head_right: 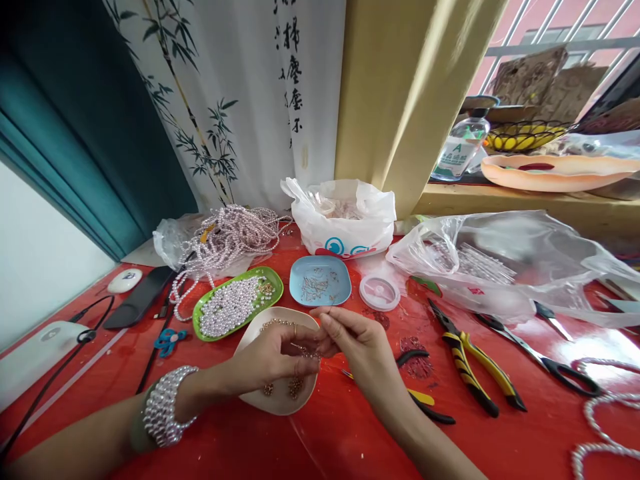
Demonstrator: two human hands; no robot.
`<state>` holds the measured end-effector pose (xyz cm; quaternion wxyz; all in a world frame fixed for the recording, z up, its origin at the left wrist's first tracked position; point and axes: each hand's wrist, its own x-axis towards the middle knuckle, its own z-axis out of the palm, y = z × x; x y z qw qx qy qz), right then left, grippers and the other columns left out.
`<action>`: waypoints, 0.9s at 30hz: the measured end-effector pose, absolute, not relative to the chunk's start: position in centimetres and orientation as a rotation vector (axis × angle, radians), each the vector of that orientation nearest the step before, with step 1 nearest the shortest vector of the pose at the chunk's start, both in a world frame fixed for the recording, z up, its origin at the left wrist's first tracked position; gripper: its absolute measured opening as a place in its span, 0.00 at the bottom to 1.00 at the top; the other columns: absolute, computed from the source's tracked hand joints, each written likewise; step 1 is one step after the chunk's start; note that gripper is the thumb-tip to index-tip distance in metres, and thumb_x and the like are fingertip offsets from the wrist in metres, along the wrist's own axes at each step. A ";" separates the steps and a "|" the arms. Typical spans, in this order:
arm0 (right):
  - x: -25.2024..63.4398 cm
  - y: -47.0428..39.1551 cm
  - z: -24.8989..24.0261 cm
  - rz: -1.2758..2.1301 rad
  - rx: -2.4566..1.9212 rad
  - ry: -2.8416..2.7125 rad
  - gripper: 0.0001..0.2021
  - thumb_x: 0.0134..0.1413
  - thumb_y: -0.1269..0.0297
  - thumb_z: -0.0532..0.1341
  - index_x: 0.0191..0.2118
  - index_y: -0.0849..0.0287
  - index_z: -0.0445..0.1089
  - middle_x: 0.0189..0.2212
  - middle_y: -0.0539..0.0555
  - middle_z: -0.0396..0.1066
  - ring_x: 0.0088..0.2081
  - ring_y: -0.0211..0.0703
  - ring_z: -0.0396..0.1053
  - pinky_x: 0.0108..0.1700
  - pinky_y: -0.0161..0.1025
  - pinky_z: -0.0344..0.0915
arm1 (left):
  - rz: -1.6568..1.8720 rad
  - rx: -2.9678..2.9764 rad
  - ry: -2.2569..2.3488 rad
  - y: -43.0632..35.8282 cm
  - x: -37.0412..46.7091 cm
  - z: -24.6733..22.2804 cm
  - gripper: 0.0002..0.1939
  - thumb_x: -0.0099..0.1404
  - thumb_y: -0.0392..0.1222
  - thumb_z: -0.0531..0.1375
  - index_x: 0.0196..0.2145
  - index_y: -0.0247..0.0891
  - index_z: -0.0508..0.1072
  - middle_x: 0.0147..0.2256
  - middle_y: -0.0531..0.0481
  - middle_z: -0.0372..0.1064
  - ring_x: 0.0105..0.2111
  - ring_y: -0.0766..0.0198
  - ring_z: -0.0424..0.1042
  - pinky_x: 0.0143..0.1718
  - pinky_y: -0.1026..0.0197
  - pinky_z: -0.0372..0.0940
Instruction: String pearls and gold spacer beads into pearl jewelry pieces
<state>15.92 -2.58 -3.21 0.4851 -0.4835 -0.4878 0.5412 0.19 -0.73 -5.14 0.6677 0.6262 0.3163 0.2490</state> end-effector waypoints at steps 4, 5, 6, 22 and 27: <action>15.5 -2.8 -3.2 1.344 -1.177 -1.218 0.10 0.42 0.58 0.64 0.30 0.59 0.75 0.20 0.51 0.71 0.23 0.38 0.68 0.27 0.36 0.67 | 0.695 1.371 0.798 -0.5 0.4 -5.7 0.14 0.51 0.38 0.64 0.37 0.34 0.71 0.35 0.46 0.70 0.35 0.62 0.67 0.38 0.59 0.62; 15.5 -2.8 -3.2 1.342 -1.183 -1.215 0.10 0.42 0.59 0.64 0.30 0.58 0.75 0.20 0.50 0.71 0.23 0.37 0.68 0.27 0.36 0.67 | 0.712 1.343 0.820 -0.5 0.4 -5.9 0.17 0.49 0.37 0.65 0.39 0.35 0.70 0.36 0.46 0.69 0.34 0.62 0.67 0.36 0.59 0.63; 15.5 -2.8 -3.2 1.339 -1.190 -1.210 0.10 0.42 0.59 0.64 0.30 0.58 0.76 0.19 0.50 0.71 0.22 0.37 0.68 0.27 0.36 0.67 | 0.723 1.320 0.822 -0.5 0.4 -6.0 0.20 0.49 0.36 0.65 0.41 0.36 0.69 0.38 0.46 0.69 0.33 0.63 0.67 0.36 0.60 0.63; 15.8 -3.0 -3.0 1.177 -1.254 -1.241 0.11 0.40 0.62 0.65 0.35 0.55 0.75 0.23 0.50 0.73 0.25 0.39 0.68 0.30 0.39 0.69 | 0.682 1.128 0.760 -0.6 0.2 -5.7 0.09 0.50 0.41 0.64 0.27 0.31 0.73 0.24 0.48 0.70 0.23 0.69 0.67 0.25 0.65 0.61; 15.5 -3.5 -3.0 1.103 -1.261 -1.382 0.09 0.44 0.61 0.63 0.34 0.54 0.76 0.22 0.51 0.71 0.24 0.39 0.66 0.25 0.36 0.66 | 0.644 1.192 0.749 -0.8 0.1 -5.6 0.09 0.53 0.42 0.62 0.27 0.31 0.75 0.24 0.47 0.71 0.23 0.69 0.67 0.26 0.65 0.61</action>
